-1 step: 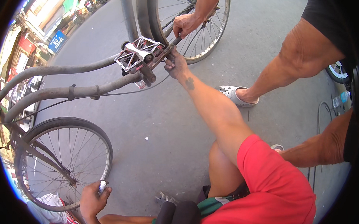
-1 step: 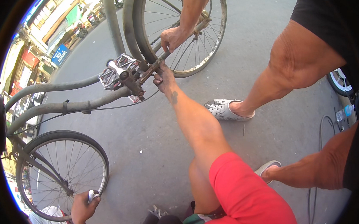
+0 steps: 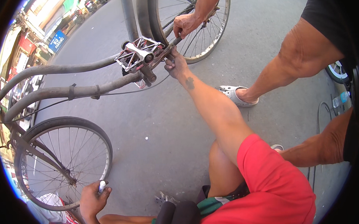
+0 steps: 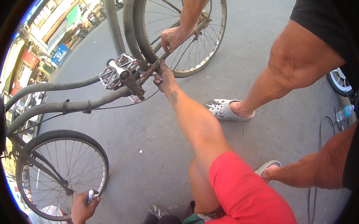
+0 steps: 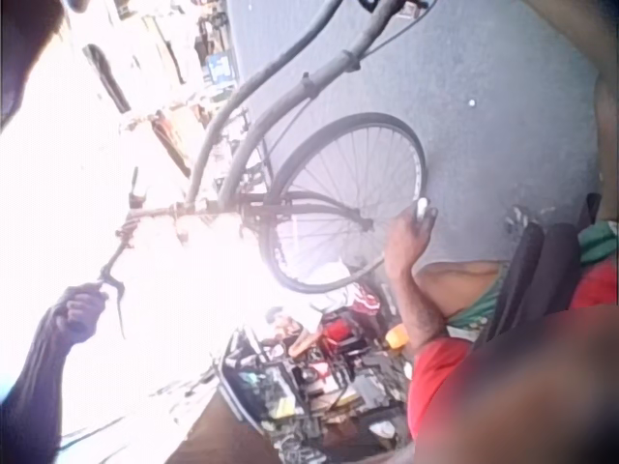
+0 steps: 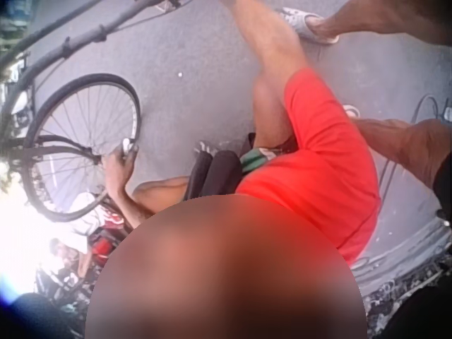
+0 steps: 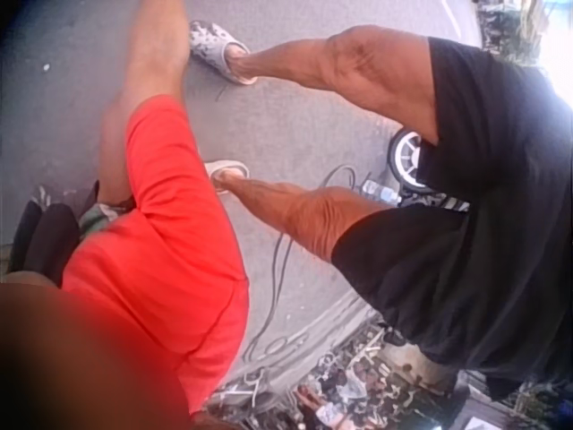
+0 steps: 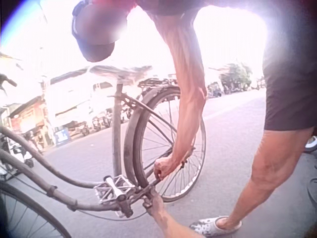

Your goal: The person sits on the workshop floor and uses a marker to draw lines on a long metal bar. Then the person moves outside and adjusts the bicycle chain and pedal area with their hands while another person holds the bike steady.

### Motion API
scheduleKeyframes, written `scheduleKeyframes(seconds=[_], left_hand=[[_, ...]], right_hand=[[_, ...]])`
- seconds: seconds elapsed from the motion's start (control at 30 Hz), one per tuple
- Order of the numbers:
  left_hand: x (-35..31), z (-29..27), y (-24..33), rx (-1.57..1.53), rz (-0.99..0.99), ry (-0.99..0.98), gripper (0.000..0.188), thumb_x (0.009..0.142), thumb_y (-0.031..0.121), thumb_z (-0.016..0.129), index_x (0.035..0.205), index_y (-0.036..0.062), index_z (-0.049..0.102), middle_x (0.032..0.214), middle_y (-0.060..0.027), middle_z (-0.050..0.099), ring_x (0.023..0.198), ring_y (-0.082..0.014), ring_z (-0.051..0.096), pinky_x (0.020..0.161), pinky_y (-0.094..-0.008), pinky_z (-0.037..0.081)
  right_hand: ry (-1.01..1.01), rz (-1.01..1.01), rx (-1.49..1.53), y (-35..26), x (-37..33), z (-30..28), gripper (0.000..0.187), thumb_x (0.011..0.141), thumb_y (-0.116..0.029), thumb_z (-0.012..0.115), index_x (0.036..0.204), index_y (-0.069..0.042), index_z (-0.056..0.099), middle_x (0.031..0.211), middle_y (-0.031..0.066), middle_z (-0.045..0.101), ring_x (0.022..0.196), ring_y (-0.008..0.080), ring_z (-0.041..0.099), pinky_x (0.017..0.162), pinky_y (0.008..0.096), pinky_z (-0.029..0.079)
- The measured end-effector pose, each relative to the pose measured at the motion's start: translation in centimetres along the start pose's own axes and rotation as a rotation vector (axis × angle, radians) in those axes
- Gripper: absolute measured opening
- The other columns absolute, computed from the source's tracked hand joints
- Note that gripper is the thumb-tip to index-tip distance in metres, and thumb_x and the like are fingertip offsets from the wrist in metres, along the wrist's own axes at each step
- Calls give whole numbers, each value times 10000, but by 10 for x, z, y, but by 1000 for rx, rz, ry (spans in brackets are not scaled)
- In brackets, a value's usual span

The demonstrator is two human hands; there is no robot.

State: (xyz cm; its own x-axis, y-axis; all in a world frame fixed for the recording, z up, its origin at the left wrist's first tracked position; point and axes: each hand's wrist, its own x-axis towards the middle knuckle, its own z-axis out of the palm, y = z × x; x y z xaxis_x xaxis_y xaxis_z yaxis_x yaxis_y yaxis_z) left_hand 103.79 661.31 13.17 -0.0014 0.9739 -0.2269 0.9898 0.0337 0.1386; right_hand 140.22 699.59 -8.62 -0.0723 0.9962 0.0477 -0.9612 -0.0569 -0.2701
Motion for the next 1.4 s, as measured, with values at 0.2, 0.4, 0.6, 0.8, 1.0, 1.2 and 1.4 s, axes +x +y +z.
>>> scheduleKeyframes(seconds=[0.2, 0.4, 0.6, 0.8, 1.0, 1.2, 1.4], left_hand=[[-11, -8, 3, -32, -41, 12, 236, 817, 202, 733, 941, 7, 687, 748, -197, 640, 702, -404, 606, 646, -445, 468], [-11, -8, 6, 17, -28, 38, 234, 819, 196, 733, 943, 3, 687, 757, -206, 640, 724, -408, 606, 657, -443, 469], [-10, -3, 11, 52, 25, 49, 243, 803, 191, 747, 934, 3, 669, 767, -201, 628, 738, -420, 594, 665, -467, 459], [-3, -5, 28, 102, 121, 99, 246, 785, 175, 752, 957, 17, 674, 783, -195, 632, 749, -419, 603, 664, -469, 462], [1, -5, 36, 98, 165, 117, 260, 779, 159, 755, 992, 27, 684, 799, -190, 646, 735, -399, 618, 652, -454, 472], [3, -7, 39, 68, 123, 90, 263, 778, 149, 749, 1003, 24, 688, 807, -186, 655, 733, -378, 629, 660, -445, 478], [4, -7, 39, 81, 100, 54, 270, 774, 150, 744, 1006, 22, 693, 820, -190, 661, 751, -380, 634, 677, -443, 484]], right_hand=[[89, -6, -51, 2, 3, -2, 366, 938, -525, 564, 987, -163, 564, 789, -44, 516, 461, 77, 257, 440, 230, 242], [259, -8, -200, -5, -7, 6, 330, 948, -475, 627, 998, -151, 587, 882, -26, 604, 466, 64, 280, 433, 238, 249], [414, -66, -758, -7, -11, 12, 496, 844, -509, 741, 1087, -94, 622, 935, 88, 635, 457, 55, 333, 396, 251, 259], [384, 11, -850, 5, -14, 24, 495, 855, -476, 726, 1110, -67, 615, 925, 111, 631, 467, 64, 352, 389, 253, 267], [369, -65, -954, 8, -12, 24, 395, 868, -367, 681, 1117, -69, 609, 910, 98, 628, 464, 71, 359, 390, 262, 281], [318, -42, -841, 7, -18, 15, 369, 867, -318, 659, 1143, -76, 623, 887, 84, 612, 454, 59, 361, 379, 253, 281], [251, -80, -860, 6, -28, 22, 425, 860, -390, 704, 1170, -110, 625, 896, 96, 618, 439, 57, 352, 377, 244, 278]])
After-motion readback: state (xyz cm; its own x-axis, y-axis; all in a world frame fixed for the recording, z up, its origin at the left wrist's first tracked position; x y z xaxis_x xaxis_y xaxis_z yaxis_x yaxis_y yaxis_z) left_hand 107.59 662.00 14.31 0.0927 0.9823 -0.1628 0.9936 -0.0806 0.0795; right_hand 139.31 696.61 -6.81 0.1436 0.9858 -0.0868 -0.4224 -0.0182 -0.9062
